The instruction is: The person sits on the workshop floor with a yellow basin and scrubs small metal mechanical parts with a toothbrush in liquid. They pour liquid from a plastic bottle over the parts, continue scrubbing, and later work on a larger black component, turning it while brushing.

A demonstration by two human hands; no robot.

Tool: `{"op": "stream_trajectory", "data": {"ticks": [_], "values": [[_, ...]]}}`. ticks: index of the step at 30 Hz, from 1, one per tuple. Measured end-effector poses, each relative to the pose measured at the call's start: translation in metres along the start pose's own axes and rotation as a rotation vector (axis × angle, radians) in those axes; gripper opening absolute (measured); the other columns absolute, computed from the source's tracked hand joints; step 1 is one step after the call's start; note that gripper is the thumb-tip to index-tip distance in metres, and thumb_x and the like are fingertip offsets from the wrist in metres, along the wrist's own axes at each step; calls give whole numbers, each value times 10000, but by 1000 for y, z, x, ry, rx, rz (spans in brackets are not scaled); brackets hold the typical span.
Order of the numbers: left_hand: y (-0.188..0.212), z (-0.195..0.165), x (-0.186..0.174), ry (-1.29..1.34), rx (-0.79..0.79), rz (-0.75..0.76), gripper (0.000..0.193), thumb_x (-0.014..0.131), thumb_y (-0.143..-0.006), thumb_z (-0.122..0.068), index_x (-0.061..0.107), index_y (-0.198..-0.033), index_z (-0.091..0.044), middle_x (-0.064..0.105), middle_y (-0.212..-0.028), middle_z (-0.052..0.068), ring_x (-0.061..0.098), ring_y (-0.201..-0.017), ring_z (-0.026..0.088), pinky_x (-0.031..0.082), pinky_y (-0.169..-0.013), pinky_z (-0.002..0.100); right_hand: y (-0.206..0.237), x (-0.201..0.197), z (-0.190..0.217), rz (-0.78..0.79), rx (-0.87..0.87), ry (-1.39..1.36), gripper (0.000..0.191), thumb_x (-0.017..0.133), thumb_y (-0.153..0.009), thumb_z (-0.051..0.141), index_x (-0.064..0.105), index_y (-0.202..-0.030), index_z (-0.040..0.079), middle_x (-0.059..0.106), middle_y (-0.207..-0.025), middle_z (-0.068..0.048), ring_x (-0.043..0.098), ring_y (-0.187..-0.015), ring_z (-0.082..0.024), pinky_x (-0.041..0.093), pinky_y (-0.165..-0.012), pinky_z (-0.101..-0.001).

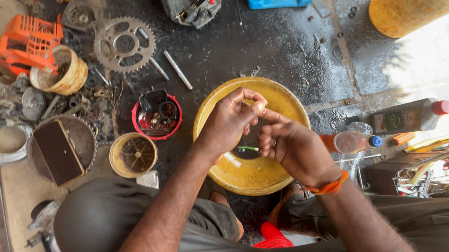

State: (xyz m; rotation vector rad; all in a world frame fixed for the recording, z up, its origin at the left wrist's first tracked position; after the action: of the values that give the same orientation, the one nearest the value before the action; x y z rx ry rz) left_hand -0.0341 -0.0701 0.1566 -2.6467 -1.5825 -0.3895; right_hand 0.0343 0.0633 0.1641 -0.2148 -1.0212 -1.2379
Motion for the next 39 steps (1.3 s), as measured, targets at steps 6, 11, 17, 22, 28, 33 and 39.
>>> {"op": "stream_trajectory", "data": {"ticks": [6, 11, 17, 22, 28, 33, 39], "values": [[10, 28, -2, 203, -394, -50, 370, 612, -1069, -374, 584, -934, -31, 521, -643, -19, 424, -493, 38, 387, -429, 244, 18, 28, 17, -167, -696, 1624, 349, 656, -922, 52, 707, -1265, 12, 678, -1060, -71, 645, -965, -156, 530, -859, -315], [9, 27, -8, 306, -394, -77, 341, 571, -1047, -366, 636, -1013, -33, 557, -660, -19, 470, -504, 34, 450, -483, 227, -1, -32, 27, -265, -419, 772, 202, 663, -1001, 104, 748, -1156, 4, 726, -1080, -36, 662, -942, -129, 541, -867, -319], [10, 22, -15, 263, -437, -143, 326, 525, -1052, -357, 654, -1071, -59, 619, -708, 1, 544, -555, 43, 525, -561, 236, -44, -111, -4, -593, -242, 1666, 366, 751, -895, 408, 709, -969, 52, 760, -878, -145, 739, -763, -267, 573, -690, -390], [9, 26, -14, 224, -470, -178, 298, 536, -1046, -348, 681, -1071, -89, 654, -741, 1, 584, -594, 49, 559, -617, 245, -61, -177, -115, -197, 59, 2189, 568, 647, -909, 360, 518, -1420, 147, 608, -1317, -169, 675, -1061, -343, 528, -880, -501], [9, 33, -14, 220, -434, -187, 256, 593, -1024, -306, 683, -1105, -80, 696, -836, 31, 665, -711, 92, 614, -691, 276, -60, -232, -161, -135, 139, 2363, 417, 511, -979, 194, 554, -1389, 137, 679, -1221, -128, 698, -1105, -313, 515, -987, -535], [8, 42, -32, 198, -368, -245, 316, 572, -1027, -311, 720, -1198, -90, 675, -863, 25, 652, -735, 77, 612, -690, 255, -75, -221, -119, -384, 45, 1751, 284, 577, -1034, 266, 723, -1204, 93, 735, -990, -153, 706, -930, -344, 527, -777, -437], [3, 60, -51, 218, -424, -352, 342, 591, -1020, -381, 705, -1042, -59, 662, -740, 17, 597, -584, 83, 547, -550, 238, -50, -147, -35, -328, 143, 867, 456, 495, -1092, 407, 730, -1282, 65, 630, -850, -41, 522, -692, -118, 435, -611, -259]]}}
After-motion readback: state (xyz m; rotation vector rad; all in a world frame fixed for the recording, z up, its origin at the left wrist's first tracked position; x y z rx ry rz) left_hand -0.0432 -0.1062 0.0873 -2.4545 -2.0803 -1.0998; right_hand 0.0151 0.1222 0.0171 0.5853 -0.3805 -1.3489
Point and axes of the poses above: each hand's wrist, its own y-axis away from the middle knuckle, its own x-axis out of the palm, z = x × y, the point moved 6 cm from there along -y, towards the middle knuckle
